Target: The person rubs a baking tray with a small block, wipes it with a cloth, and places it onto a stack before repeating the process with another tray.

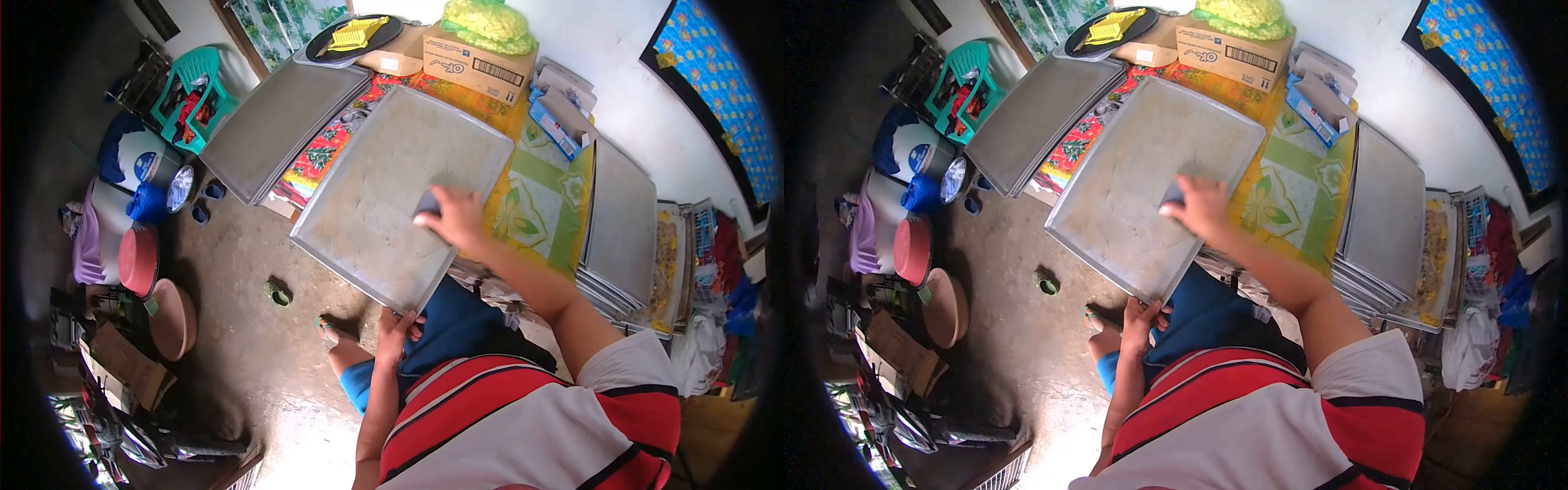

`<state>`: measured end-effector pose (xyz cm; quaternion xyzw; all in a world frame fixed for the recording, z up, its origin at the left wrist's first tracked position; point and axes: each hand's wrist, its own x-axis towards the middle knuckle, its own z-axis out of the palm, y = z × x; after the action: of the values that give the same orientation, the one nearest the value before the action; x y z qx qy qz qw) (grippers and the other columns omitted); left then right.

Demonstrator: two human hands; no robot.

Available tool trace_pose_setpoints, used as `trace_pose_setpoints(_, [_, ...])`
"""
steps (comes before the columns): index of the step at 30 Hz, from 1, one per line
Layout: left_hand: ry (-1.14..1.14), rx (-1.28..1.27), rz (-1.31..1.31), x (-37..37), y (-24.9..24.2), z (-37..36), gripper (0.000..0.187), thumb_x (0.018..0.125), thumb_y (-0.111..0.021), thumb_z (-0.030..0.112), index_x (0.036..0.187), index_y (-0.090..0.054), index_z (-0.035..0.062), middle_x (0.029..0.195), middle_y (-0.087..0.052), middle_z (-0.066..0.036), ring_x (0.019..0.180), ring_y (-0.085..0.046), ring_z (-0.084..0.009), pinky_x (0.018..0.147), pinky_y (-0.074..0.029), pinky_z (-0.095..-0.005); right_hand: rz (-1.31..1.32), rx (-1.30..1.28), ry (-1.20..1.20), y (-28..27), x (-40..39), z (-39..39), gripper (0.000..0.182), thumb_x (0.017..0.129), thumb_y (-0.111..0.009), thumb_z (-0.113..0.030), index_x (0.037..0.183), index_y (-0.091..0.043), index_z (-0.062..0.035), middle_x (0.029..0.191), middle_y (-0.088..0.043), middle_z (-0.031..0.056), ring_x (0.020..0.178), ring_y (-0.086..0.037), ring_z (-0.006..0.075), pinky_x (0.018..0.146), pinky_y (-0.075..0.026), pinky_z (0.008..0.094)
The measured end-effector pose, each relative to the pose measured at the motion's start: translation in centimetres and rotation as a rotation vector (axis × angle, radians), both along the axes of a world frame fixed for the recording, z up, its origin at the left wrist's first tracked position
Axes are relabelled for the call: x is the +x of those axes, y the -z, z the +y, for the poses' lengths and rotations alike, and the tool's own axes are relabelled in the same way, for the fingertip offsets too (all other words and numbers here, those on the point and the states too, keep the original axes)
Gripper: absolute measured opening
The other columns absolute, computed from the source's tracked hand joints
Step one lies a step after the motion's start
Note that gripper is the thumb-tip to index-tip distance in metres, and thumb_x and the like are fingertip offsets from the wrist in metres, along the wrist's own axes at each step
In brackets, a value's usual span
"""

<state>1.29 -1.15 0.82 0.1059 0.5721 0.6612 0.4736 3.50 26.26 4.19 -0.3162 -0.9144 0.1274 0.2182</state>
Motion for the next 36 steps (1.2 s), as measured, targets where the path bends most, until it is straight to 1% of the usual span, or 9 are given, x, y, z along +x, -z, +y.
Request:
trace_pose_setpoints(6, [0.027, 0.008, 0.010, -0.3, -0.1, -0.2, 0.031, 0.091, -0.064, 0.015, 0.111, -0.046, -0.0022, 0.082, -0.068, -0.015, 0.055, -0.061, -0.0150, 0.048, -0.052, -0.0250, -0.005, 0.233, 0.517, -2.0, 1.8, 17.6, 0.071, 0.076, -0.065, -0.065, 0.127, -0.056, -0.0169, 0.112, -0.065, 0.0127, 0.102, -0.061, 0.0325, 0.097, -0.033, 0.0495])
trace_pose_setpoints(8, [0.015, -0.011, -0.004, -0.4, -0.4, 0.0, 0.031, 0.091, -0.061, 0.009, 0.111, -0.043, -0.0082, 0.083, -0.067, -0.018, 0.053, -0.060, -0.0154, 0.046, -0.050, -0.0246, 0.008, 0.250, 0.588, -3.4, 2.2, 21.7, 0.070, 0.080, -0.061, -0.065, 0.128, -0.052, -0.0149, 0.114, -0.064, 0.0127, 0.105, -0.060, 0.0327, 0.092, -0.038, 0.0534])
trace_pose_setpoints(13, [0.004, -0.046, -0.020, -0.3, 0.1, 0.1, 0.031, 0.091, -0.061, 0.008, 0.110, -0.043, -0.0076, 0.082, -0.068, -0.017, 0.054, -0.060, -0.0154, 0.046, -0.050, -0.0244, 0.165, -0.040, 0.469, -6.8, 2.6, 25.1, 0.061, 0.087, -0.060, -0.056, 0.128, -0.051, -0.0117, 0.117, -0.063, 0.0163, 0.108, -0.061, 0.0373, 0.086, -0.047, 0.0520])
trace_pose_setpoints(17, [0.004, -0.065, -0.020, -0.3, -0.3, 0.1, 0.031, 0.091, -0.060, 0.009, 0.112, -0.042, -0.0060, 0.082, -0.068, -0.016, 0.055, -0.060, -0.0152, 0.047, -0.049, -0.0239, -0.011, -0.183, 0.424, -7.2, 3.3, 24.1, 0.061, 0.088, -0.061, -0.052, 0.130, -0.047, -0.0089, 0.121, -0.062, 0.0188, 0.111, -0.060, 0.0388, 0.088, -0.048, 0.0492])
trace_pose_setpoints(23, [0.027, -0.039, 0.002, -0.4, -0.3, 0.1, 0.033, 0.092, -0.061, 0.012, 0.114, -0.042, -0.0053, 0.082, -0.068, -0.016, 0.055, -0.060, -0.0145, 0.048, -0.049, -0.0235, 0.011, -0.154, 0.411, -4.1, 4.0, 24.8, 0.080, 0.078, -0.068, -0.061, 0.132, -0.046, -0.0066, 0.121, -0.063, 0.0192, 0.111, -0.061, 0.0373, 0.092, -0.046, 0.0459])
trace_pose_setpoints(30, [0.024, -0.033, 0.014, -0.4, -0.3, 0.0, 0.033, 0.092, -0.060, 0.012, 0.113, -0.043, -0.0064, 0.082, -0.068, -0.015, 0.055, -0.060, -0.0143, 0.048, -0.049, -0.0233, 0.036, -0.229, 0.233, -2.4, 3.3, 19.7, 0.087, 0.069, -0.080, -0.053, 0.135, -0.044, -0.0091, 0.121, -0.063, 0.0158, 0.113, -0.060, 0.0351, 0.093, -0.046, 0.0466])
trace_pose_setpoints(33, [0.020, -0.017, 0.018, -0.4, -0.1, 0.0, 0.032, 0.092, -0.060, 0.011, 0.113, -0.043, -0.0066, 0.082, -0.068, -0.015, 0.055, -0.059, -0.0141, 0.048, -0.049, -0.0233, -0.043, -0.019, 0.238, -3.5, 2.6, 14.1, 0.085, 0.070, -0.078, -0.054, 0.135, -0.044, -0.0108, 0.123, -0.062, 0.0136, 0.112, -0.060, 0.0356, 0.093, -0.046, 0.0461])
trace_pose_setpoints(34, [0.018, -0.017, 0.019, -0.4, -0.1, 0.0, 0.032, 0.092, -0.060, 0.010, 0.113, -0.043, -0.0066, 0.082, -0.068, -0.015, 0.055, -0.059, -0.0140, 0.048, -0.049, -0.0233, 0.088, 0.034, 0.215, -2.3, 2.8, 14.9, 0.082, 0.071, -0.078, -0.053, 0.134, -0.045, -0.0116, 0.124, -0.062, 0.0119, 0.110, -0.061, 0.0350, 0.090, -0.048, 0.0472])
trace_pose_setpoints(36, [0.022, -0.020, 0.018, -0.2, -0.3, -0.2, 0.032, 0.092, -0.060, 0.010, 0.114, -0.043, -0.0066, 0.082, -0.068, -0.015, 0.055, -0.060, -0.0140, 0.048, -0.049, -0.0233, 0.043, -0.070, 0.447, -3.6, 3.1, 16.8, 0.082, 0.072, -0.078, -0.053, 0.134, -0.045, -0.0118, 0.124, -0.061, 0.0115, 0.110, -0.061, 0.0344, 0.088, -0.049, 0.0475])
